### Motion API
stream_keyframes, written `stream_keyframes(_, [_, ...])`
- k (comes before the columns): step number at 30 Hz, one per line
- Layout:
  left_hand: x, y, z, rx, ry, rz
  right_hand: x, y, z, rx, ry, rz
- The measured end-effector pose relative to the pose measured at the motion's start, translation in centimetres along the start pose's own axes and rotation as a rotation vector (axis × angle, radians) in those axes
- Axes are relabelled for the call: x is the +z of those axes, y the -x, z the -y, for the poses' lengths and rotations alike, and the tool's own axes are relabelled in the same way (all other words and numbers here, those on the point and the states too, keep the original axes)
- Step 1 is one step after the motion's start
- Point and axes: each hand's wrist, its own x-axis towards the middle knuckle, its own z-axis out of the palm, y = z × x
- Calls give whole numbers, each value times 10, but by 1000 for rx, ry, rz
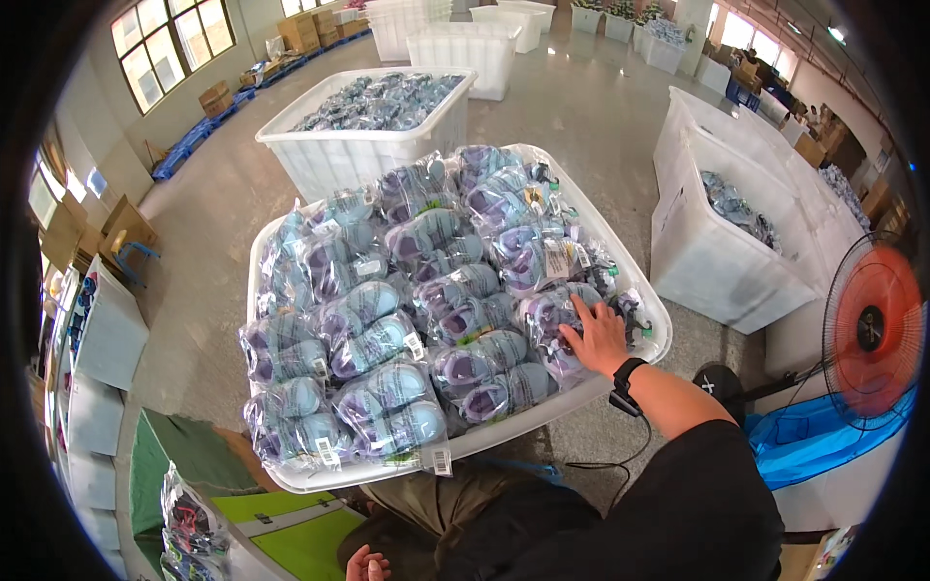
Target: The person picks packaged shoes from a conveyor belt and places them into large white bins. They handle multiple pairs of shoes in plastic packaging, moving them from the belt to bins, and later reposition an empty bin to continue the process.
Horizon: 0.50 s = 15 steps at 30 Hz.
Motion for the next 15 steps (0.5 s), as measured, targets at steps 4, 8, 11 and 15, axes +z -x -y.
stream_keyframes(4, [-8, 0, 5, 26, 8, 1, -10, -4, 0, -12, -50, 21])
stream_keyframes(8, [-22, 8, 5, 23, -27, -24, -28, -2, 28, -98, -102, -206])
stream_keyframes(11, [-28, 14, 3, 3, -38, -46, -39, 7, 79, -301, -300, -392])
stream_keyframes(15, [-25, 20, -2, -4, -88, -50, -37, 45, 160, -611, -642, -214])
